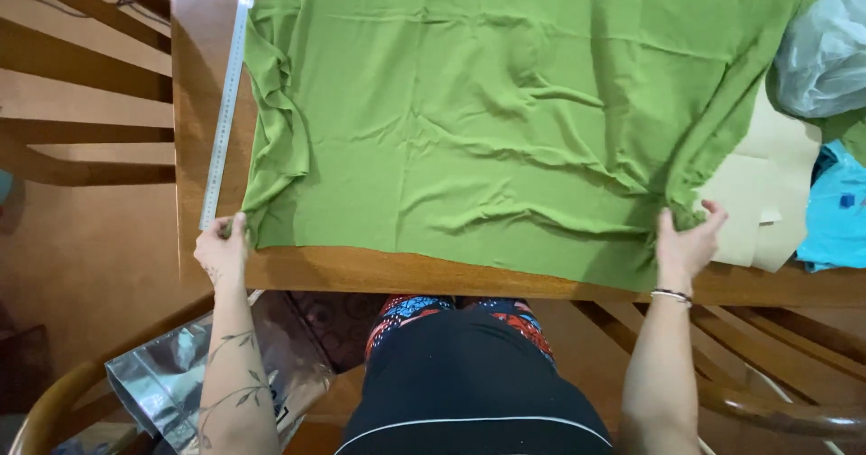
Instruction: The person spreads a large piece of green fabric on a wooden table and smooths it out. They then place several paper pattern pieces onto the fabric, adjusting their positions and securing them with tape.
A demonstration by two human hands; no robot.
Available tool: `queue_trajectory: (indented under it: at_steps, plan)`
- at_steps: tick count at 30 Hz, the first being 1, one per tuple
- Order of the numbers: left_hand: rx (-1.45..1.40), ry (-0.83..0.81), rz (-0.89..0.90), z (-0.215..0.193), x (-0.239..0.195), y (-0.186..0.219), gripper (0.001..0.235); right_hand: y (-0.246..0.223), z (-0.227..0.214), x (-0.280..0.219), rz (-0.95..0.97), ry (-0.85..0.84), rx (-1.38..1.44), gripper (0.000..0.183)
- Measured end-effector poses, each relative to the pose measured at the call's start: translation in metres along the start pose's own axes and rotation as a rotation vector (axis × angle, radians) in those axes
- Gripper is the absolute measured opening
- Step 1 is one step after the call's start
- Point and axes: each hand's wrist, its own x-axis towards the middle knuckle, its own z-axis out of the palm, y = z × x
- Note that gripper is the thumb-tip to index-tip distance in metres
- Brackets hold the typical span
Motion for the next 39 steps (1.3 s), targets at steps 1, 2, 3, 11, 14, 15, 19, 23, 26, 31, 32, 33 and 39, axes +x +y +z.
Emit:
queue_trajectory:
  at_steps: [1,2,3,11,14,15,19,23,26,31,32,33,39]
  plan:
    - [0.000,0.001,-0.002,0.003,0.004,0.001,0.031,-0.013,0.007,-0.007,-0.001,-0.002,0.000,0.051]
    - [-0.194,0.059,-0.053,0.004,0.005,-0.001,0.026,-0.024,0.013,-0.014,-0.058,0.029,-0.229,0.064]
    - [-0.387,0.117,-0.103,0.006,0.007,-0.003,0.031,-0.036,0.019,-0.022,-0.118,0.059,-0.458,0.079]
    - [-1.263,0.284,-0.339,0.018,0.034,-0.029,0.025,-0.019,0.130,-0.112,-0.813,-0.199,-0.375,0.086]
    - [-1.083,0.375,-0.304,0.010,0.029,-0.026,0.024,0.017,0.130,-0.109,-0.668,-0.382,-0.491,0.088]
    - [-0.978,0.416,-0.260,0.008,0.028,-0.029,0.026,0.030,0.127,-0.103,-0.619,-0.344,-0.573,0.087]
    - [-0.716,0.352,-0.248,0.042,0.064,-0.135,0.031,0.067,0.083,-0.068,-0.547,-0.351,-0.619,0.086]
    - [-0.220,0.245,-0.170,0.038,0.022,-0.114,0.016,0.079,0.060,-0.038,-0.399,-0.476,-0.727,0.099]
    - [-0.144,0.179,-0.161,0.040,0.014,-0.127,0.019,0.079,0.056,-0.033,-0.331,-0.515,-0.782,0.108]
    - [0.044,0.104,-0.171,0.019,0.001,-0.095,0.023,0.098,0.071,-0.019,-0.253,-0.484,-0.803,0.123]
    - [0.167,0.180,-0.077,0.014,-0.002,-0.078,0.027,0.104,0.077,-0.015,-0.265,-0.451,-0.833,0.120]
    - [0.291,0.256,0.018,0.009,-0.005,-0.061,0.030,0.109,0.084,-0.012,-0.277,-0.418,-0.863,0.118]
    - [0.093,0.312,0.603,0.062,0.021,0.085,0.040,0.022,0.120,-0.092,-0.747,-0.208,-0.561,0.082]
